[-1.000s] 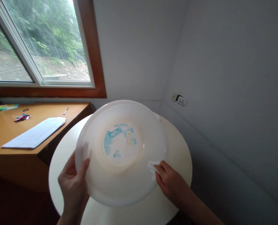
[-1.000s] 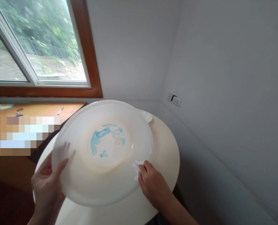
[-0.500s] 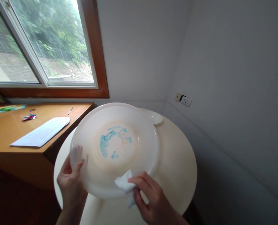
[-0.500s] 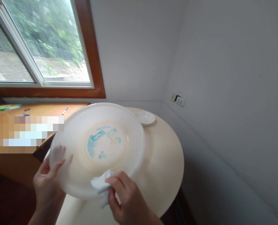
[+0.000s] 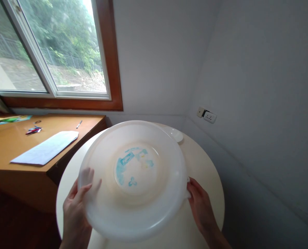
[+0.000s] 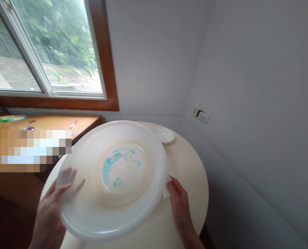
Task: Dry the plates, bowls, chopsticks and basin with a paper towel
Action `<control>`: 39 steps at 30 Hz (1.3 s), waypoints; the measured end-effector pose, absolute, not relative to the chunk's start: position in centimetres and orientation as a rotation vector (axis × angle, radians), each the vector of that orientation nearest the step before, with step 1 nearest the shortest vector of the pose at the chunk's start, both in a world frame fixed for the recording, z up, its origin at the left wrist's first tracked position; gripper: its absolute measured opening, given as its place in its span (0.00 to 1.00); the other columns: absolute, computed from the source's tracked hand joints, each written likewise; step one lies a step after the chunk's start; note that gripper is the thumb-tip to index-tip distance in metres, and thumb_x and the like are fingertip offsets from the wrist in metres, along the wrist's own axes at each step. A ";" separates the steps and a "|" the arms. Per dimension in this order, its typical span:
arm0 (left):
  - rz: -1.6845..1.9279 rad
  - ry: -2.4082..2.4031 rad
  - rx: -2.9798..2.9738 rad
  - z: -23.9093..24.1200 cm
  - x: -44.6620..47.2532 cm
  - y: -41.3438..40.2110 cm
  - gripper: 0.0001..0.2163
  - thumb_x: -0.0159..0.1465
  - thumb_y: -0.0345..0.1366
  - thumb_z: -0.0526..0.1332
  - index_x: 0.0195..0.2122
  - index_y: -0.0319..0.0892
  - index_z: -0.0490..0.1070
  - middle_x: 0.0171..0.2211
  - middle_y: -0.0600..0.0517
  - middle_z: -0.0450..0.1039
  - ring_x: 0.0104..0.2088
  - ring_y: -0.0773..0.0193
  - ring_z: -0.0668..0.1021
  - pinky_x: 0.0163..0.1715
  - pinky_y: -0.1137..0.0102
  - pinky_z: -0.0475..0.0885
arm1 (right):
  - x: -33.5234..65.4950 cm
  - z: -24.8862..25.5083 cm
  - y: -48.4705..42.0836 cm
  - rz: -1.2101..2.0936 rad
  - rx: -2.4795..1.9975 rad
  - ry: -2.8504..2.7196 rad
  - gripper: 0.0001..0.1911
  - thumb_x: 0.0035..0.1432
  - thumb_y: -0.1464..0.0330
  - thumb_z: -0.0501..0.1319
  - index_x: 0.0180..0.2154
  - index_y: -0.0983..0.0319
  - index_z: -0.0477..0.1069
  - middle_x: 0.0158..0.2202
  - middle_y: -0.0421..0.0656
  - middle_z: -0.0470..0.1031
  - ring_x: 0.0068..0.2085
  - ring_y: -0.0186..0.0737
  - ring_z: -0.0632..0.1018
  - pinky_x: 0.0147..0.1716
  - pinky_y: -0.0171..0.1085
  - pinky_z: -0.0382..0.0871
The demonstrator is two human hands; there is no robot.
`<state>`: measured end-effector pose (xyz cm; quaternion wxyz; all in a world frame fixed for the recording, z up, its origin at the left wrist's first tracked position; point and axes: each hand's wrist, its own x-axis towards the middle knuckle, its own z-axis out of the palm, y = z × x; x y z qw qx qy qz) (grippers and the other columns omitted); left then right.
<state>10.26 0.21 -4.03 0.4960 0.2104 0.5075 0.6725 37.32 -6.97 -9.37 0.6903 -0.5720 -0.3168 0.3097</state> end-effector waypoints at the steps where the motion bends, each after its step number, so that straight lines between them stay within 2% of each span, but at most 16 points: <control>1: 1.615 1.211 0.495 -4.1 10.2 0.4 0.17 0.51 0.29 0.62 0.42 0.46 0.74 0.49 0.52 0.72 0.48 0.55 0.75 0.44 0.69 0.75 | 36.5 -9.4 -6.8 0.695 -1.263 -0.751 0.13 0.50 0.61 0.60 0.35 0.62 0.73 0.32 0.43 0.77 0.32 0.41 0.76 0.31 0.38 0.71; 7: 1.643 1.189 0.506 -4.6 10.4 0.9 0.18 0.52 0.29 0.60 0.46 0.46 0.71 0.50 0.51 0.71 0.46 0.54 0.76 0.43 0.65 0.75 | 33.5 -8.1 -5.8 0.401 -1.136 -0.976 0.15 0.57 0.63 0.56 0.46 0.58 0.70 0.43 0.45 0.76 0.44 0.44 0.76 0.41 0.42 0.72; 11: 1.645 1.185 0.614 -5.5 10.7 1.4 0.18 0.53 0.33 0.61 0.47 0.45 0.70 0.50 0.50 0.71 0.44 0.58 0.77 0.42 0.69 0.75 | 32.9 -7.0 -5.4 0.184 -1.071 -1.059 0.20 0.60 0.65 0.52 0.54 0.56 0.63 0.49 0.47 0.72 0.50 0.44 0.74 0.45 0.44 0.72; 16: 1.553 1.288 0.803 -6.7 10.6 2.7 0.21 0.50 0.41 0.66 0.45 0.41 0.70 0.42 0.48 0.74 0.35 0.62 0.78 0.31 0.74 0.74 | 33.0 -6.3 -5.3 0.019 -1.023 -1.159 0.22 0.62 0.68 0.50 0.58 0.52 0.57 0.51 0.45 0.71 0.50 0.44 0.74 0.43 0.44 0.74; 21: 1.433 1.286 0.916 -7.0 10.3 4.3 0.24 0.48 0.45 0.67 0.43 0.41 0.66 0.36 0.49 0.74 0.32 0.62 0.78 0.29 0.71 0.74 | 33.2 -6.1 -5.2 -0.067 -1.021 -1.247 0.25 0.61 0.68 0.51 0.60 0.51 0.54 0.53 0.45 0.69 0.51 0.46 0.73 0.43 0.46 0.75; 24: 1.396 1.251 0.885 -7.2 10.2 5.5 0.22 0.50 0.42 0.67 0.44 0.42 0.64 0.37 0.49 0.74 0.31 0.62 0.78 0.30 0.69 0.74 | 33.4 -6.7 -5.2 -0.084 -1.037 -1.318 0.26 0.61 0.68 0.50 0.61 0.53 0.51 0.56 0.46 0.66 0.53 0.46 0.71 0.45 0.46 0.73; 27: 1.315 1.272 0.881 -7.3 10.3 6.9 0.16 0.54 0.38 0.64 0.43 0.42 0.64 0.36 0.49 0.74 0.30 0.64 0.78 0.30 0.69 0.74 | 33.3 -7.6 -5.1 -0.096 -1.055 -1.395 0.28 0.61 0.69 0.49 0.62 0.57 0.48 0.59 0.49 0.61 0.57 0.49 0.67 0.49 0.49 0.70; 30: 1.222 1.319 0.909 -7.2 10.6 7.9 0.12 0.56 0.35 0.61 0.42 0.42 0.65 0.35 0.49 0.74 0.28 0.64 0.79 0.30 0.69 0.74 | 33.0 -7.9 -4.8 -0.095 -1.042 -1.432 0.30 0.61 0.69 0.49 0.63 0.60 0.45 0.61 0.51 0.55 0.58 0.50 0.64 0.47 0.48 0.71; 35: 1.127 1.274 0.918 -6.8 11.1 8.7 0.14 0.55 0.35 0.63 0.41 0.42 0.63 0.34 0.47 0.75 0.28 0.61 0.79 0.29 0.67 0.74 | 32.4 -6.9 -4.2 -0.165 -1.023 -1.442 0.31 0.60 0.70 0.50 0.63 0.59 0.44 0.63 0.49 0.51 0.60 0.49 0.61 0.43 0.42 0.74; 39: 1.111 1.210 0.904 -7.1 11.6 8.8 0.18 0.51 0.32 0.66 0.42 0.42 0.62 0.34 0.46 0.76 0.29 0.59 0.80 0.30 0.65 0.75 | 32.6 -6.0 -3.9 -0.217 -0.990 -1.469 0.30 0.60 0.72 0.50 0.63 0.59 0.45 0.63 0.48 0.51 0.60 0.49 0.61 0.42 0.41 0.75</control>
